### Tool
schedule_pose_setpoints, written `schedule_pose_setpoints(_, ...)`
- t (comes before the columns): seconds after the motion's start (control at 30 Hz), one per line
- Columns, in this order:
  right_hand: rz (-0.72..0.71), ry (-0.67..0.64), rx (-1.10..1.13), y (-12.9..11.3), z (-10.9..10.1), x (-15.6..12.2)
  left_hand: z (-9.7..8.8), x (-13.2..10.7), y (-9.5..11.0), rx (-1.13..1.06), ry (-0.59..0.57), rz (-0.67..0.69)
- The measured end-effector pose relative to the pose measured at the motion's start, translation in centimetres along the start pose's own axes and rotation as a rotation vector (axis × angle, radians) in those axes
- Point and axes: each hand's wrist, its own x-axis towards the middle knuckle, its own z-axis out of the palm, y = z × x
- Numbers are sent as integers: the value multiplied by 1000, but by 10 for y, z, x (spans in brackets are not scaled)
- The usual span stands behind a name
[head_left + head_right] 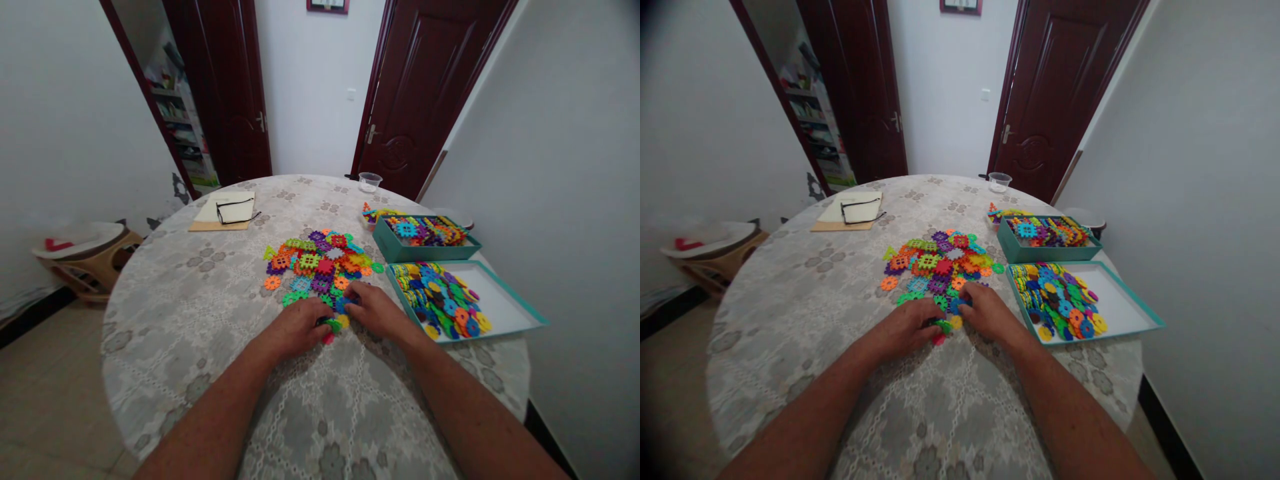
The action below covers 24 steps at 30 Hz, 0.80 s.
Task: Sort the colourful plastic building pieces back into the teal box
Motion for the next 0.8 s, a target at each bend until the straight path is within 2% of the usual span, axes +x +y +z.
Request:
schedule_pose_setpoints(0.2, 72, -7, 138, 10, -3, 3, 2, 5, 3, -26, -11, -64)
schedule_pose_setpoints(0.33, 115, -45, 240, 14, -7, 3, 7, 8, 1, -51, 28, -104)
schedule_pose_setpoints(0.47, 50, -182, 342, 4, -13, -2, 12, 9, 0, -112, 72, -161)
schedule_pose_setpoints(0.57, -35, -264, 396, -6, -14, -6, 14, 9, -1, -73, 57, -125)
schedule_pose_setpoints(0.67, -91, -290, 387, -9, -12, -8, 14, 9, -2, 12, 17, -53)
schedule_pose_setpoints(0.8, -132, -270, 341, -6, -6, -6, 15, 9, -3, 61, 6, -38)
